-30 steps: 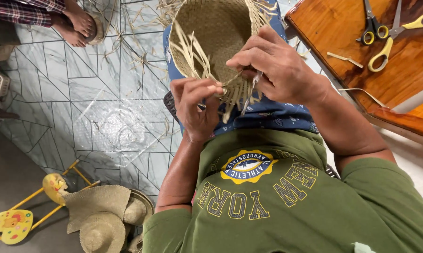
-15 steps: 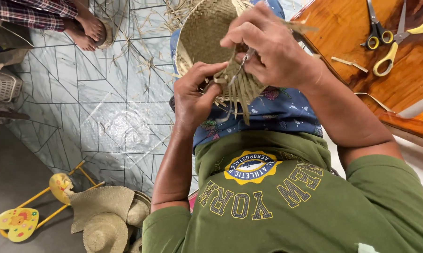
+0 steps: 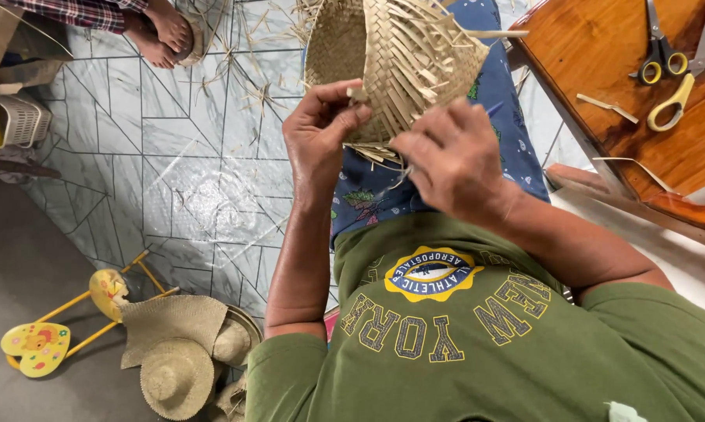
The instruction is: Weaving a hat from dried palm fibers and trimming the edges with scissors
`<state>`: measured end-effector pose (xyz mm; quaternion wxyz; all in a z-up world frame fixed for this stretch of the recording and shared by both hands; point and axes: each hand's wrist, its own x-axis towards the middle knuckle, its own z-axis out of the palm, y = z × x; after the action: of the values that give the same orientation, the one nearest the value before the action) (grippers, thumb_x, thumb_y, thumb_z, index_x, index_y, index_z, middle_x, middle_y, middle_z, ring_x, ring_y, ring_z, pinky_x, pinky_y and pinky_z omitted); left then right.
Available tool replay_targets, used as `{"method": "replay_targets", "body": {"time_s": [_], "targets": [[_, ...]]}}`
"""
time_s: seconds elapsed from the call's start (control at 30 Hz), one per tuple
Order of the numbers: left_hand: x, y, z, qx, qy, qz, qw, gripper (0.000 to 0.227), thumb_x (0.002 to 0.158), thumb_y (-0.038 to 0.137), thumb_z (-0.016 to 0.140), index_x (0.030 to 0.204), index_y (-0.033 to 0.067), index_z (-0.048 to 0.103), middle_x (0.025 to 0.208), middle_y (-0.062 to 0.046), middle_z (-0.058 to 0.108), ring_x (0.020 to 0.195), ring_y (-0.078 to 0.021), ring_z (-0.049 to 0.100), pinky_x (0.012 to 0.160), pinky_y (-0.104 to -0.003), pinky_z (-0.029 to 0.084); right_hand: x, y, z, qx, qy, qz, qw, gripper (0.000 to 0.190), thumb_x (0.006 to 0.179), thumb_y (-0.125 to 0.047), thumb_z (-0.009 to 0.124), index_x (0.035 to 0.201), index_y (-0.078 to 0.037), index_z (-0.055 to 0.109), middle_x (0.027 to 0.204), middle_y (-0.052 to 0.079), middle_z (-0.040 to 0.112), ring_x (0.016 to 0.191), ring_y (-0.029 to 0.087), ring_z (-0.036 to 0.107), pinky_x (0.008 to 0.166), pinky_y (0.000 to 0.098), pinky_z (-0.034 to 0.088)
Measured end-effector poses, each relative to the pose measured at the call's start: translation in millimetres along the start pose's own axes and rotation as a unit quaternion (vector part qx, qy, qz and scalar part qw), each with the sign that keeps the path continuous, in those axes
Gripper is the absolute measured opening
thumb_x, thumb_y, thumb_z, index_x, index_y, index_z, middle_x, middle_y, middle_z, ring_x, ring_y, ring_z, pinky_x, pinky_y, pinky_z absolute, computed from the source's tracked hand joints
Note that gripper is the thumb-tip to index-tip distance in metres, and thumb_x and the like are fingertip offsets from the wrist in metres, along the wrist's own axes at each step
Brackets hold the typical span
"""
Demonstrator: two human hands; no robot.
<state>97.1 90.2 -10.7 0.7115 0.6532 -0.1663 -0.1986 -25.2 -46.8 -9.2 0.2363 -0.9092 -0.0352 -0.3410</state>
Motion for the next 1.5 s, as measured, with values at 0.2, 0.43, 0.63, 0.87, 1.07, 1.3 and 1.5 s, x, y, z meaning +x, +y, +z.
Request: {"method": "replay_targets", "body": {"time_s": [0.2, 0.43, 0.63, 0.87, 1.07, 1.3, 1.5], "targets": [[5.2, 11.5, -9.1, -0.056, -0.01, -0.046, 0.997, 0.029, 0.079, -0.009, 0.065, 0.107, -0.0016, 0.064, 0.095, -0.01, 0.069, 0.081, -0.0126, 0.063, 0.076, -0.02, 0.052, 8.9, -13.7, 2.5, -0.016, -0.086, 0.082, 0.993, 0.022, 0.073, -0.007, 0.071, 0.095, -0.006, 0.068, 0.086, 0.006, 0.051, 0.081, 0.021, 0.04, 0.07, 0.0338, 0.033], [1.8, -1.5, -3.4, -0.029, 0.021, -0.02, 0.999, 0.03, 0.079, -0.009, 0.065, 0.107, 0.0002, 0.064, 0.094, -0.008, 0.066, 0.08, -0.0099, 0.06, 0.073, -0.019, 0.051, 16.3, -8.3, 22.7, -0.009, -0.066, 0.095, 0.993, 0.017, 0.086, -0.02, 0.071, 0.079, -0.006, 0.066, 0.081, 0.01, 0.057, 0.085, 0.027, 0.048, 0.079, 0.0382, 0.035], [6.1, -4.5, -0.2, 0.054, 0.064, 0.037, 0.996, 0.025, 0.08, -0.008, 0.067, 0.104, 0.0003, 0.065, 0.097, -0.011, 0.07, 0.08, -0.0118, 0.066, 0.071, -0.019, 0.057, 15.7, -11.8, 32.5, -0.05, -0.055, 0.077, 0.994, 0.011, 0.078, -0.012, 0.069, 0.078, -0.005, 0.06, 0.087, 0.011, 0.051, 0.084, 0.028, 0.045, 0.074, 0.0396, 0.036], [11.4, -0.6, -4.6, 0.074, 0.061, 0.045, 0.994, 0.026, 0.078, -0.009, 0.067, 0.101, 0.0027, 0.067, 0.088, -0.008, 0.07, 0.07, -0.009, 0.063, 0.062, -0.017, 0.055, -12.3, -23.8, 34.0, -0.027, -0.12, 0.013, 0.992, 0.012, 0.075, -0.015, 0.063, 0.076, -0.006, 0.056, 0.083, 0.011, 0.052, 0.075, 0.026, 0.045, 0.071, 0.0397, 0.036], [18.2, 13.8, -8.2, 0.088, 0.025, -0.028, 0.995, 0.027, 0.08, 0.0, 0.065, 0.106, -0.0027, 0.062, 0.085, -0.009, 0.066, 0.072, -0.011, 0.06, 0.066, -0.02, 0.053, -16.1, -18.5, 35.2, -0.01, -0.12, 0.037, 0.992, 0.01, 0.078, -0.014, 0.065, 0.077, -0.007, 0.059, 0.085, 0.009, 0.054, 0.077, 0.024, 0.044, 0.073, 0.0378, 0.035], [37.4, -11.5, -16.4, 0.101, 0.061, -0.051, 0.992, 0.008, 0.078, 0.015, 0.07, 0.073, 0.0089, 0.069, 0.056, -0.002, 0.051, 0.059, -0.0058, 0.041, 0.054, -0.021, 0.04, -22.5, 1.0, 41.7, -0.031, -0.049, 0.009, 0.998, 0.014, 0.075, -0.016, 0.059, 0.066, -0.009, 0.051, 0.069, 0.003, 0.042, 0.069, 0.025, 0.045, 0.06, 0.0372, 0.034], [31.1, -21.1, -4.0, 0.107, 0.064, -0.032, 0.992, 0.018, 0.086, 0.019, 0.063, 0.071, 0.0093, 0.063, 0.057, 0.002, 0.043, 0.062, -0.0076, 0.038, 0.059, -0.023, 0.036, -37.2, 16.3, 30.4, -0.008, -0.079, 0.035, 0.996, 0.015, 0.076, -0.021, 0.06, 0.068, -0.012, 0.051, 0.069, 0.002, 0.04, 0.069, 0.024, 0.044, 0.06, 0.0362, 0.034]]}}
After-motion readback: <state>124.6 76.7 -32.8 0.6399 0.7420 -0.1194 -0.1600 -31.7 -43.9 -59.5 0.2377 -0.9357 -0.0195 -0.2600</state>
